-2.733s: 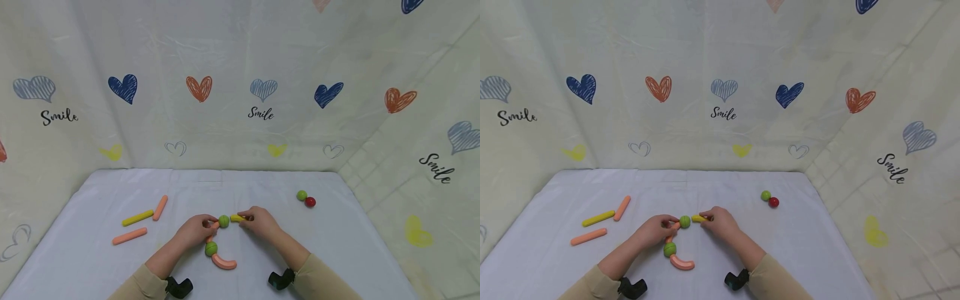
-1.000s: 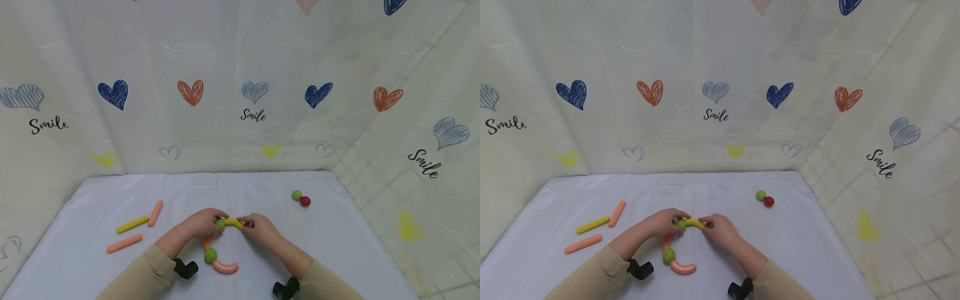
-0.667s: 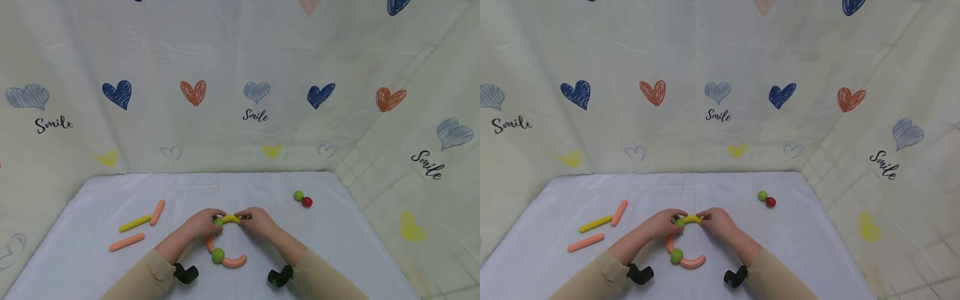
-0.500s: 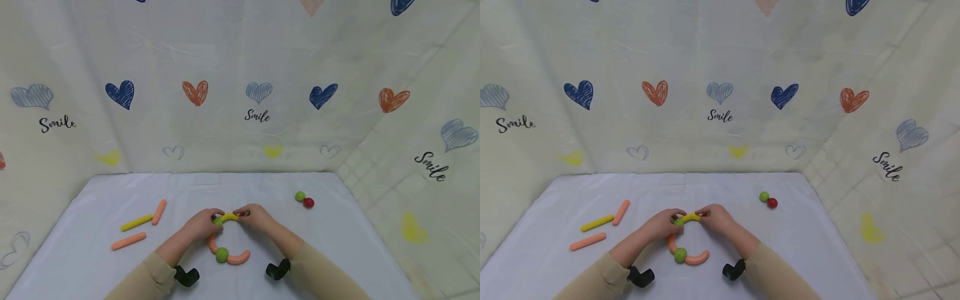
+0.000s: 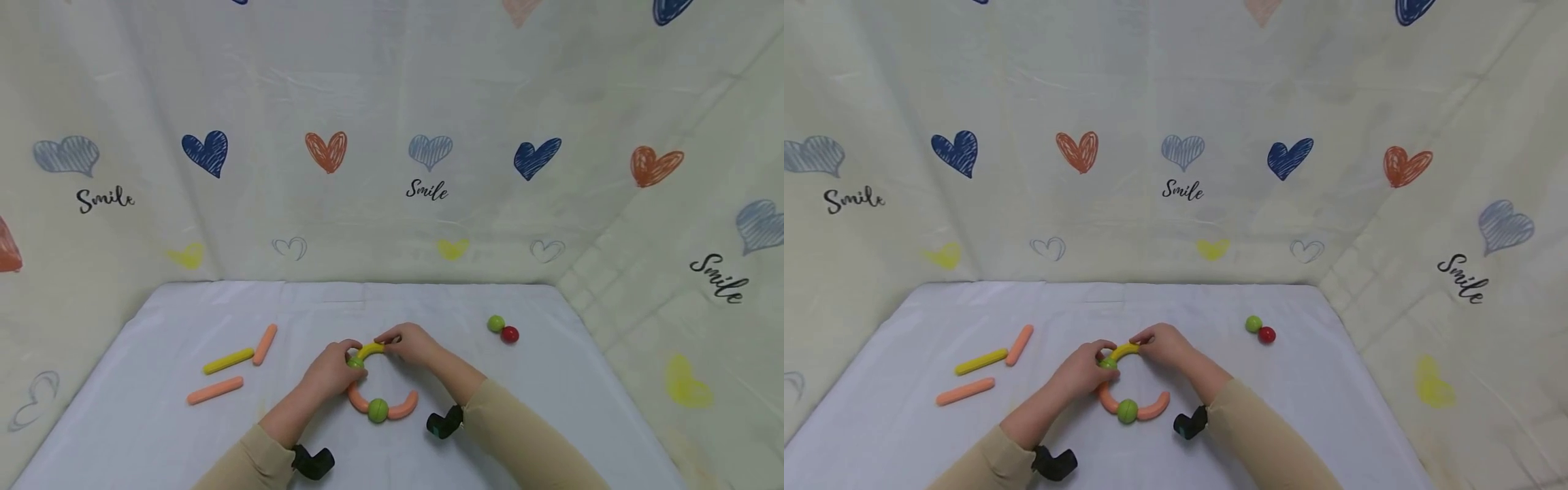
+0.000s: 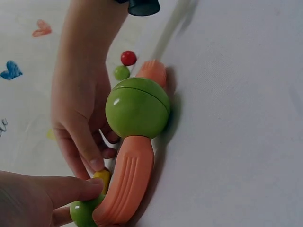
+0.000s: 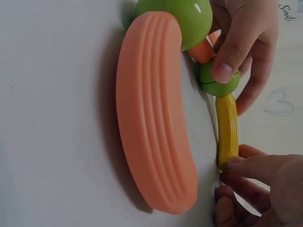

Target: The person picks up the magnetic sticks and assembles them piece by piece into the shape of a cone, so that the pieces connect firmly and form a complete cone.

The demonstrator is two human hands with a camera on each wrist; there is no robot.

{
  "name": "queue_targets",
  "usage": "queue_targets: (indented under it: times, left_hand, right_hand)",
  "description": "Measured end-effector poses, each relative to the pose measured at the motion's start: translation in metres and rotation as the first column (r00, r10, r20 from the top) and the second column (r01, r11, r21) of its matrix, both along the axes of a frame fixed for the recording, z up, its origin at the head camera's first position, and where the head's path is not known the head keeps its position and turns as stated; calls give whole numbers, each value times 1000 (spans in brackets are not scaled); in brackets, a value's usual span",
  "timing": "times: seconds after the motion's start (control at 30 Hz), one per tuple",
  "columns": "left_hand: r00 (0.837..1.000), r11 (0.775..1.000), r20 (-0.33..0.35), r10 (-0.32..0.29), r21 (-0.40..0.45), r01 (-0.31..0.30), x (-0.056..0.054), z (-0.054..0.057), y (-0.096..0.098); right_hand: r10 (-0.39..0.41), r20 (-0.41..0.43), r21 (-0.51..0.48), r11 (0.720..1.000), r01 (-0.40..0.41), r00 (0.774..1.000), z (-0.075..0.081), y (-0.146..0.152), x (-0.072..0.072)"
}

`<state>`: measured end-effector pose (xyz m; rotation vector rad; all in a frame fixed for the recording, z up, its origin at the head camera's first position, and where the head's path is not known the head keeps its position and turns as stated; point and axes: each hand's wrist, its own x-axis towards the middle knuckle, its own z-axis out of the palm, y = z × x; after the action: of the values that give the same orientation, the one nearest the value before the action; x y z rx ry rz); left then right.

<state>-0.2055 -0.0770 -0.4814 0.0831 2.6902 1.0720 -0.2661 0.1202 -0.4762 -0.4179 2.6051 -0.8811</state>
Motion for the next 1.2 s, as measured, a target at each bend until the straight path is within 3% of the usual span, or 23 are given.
queue_targets:
  times: [0.37, 0.53, 0.73, 1.03, 1.2]
  left_hand:
    - [999, 1000, 34, 5, -24, -4, -1, 0, -2]
    - [1000, 1000, 29, 3, -12, -2, -10, -1, -2]
    - [1000, 1000, 6, -14, 14, 14, -18, 3, -3]
    - [996, 995, 34, -85, 64, 82, -38, -8, -8]
    - [989, 988, 76, -124, 107, 116, -44, -9, -10]
  right_hand:
    - [4, 0, -50, 999, -4, 1000, -4, 4, -2]
    - [-28, -53, -48, 999, 25, 998, -4, 13, -2]
    - [-78, -104, -29, 997, 75, 992, 7, 30, 0]
    - [-154, -157, -54, 988, 148, 975, 29, 92, -1]
    - [-198, -205, -9, 980, 200, 959, 40, 138, -3]
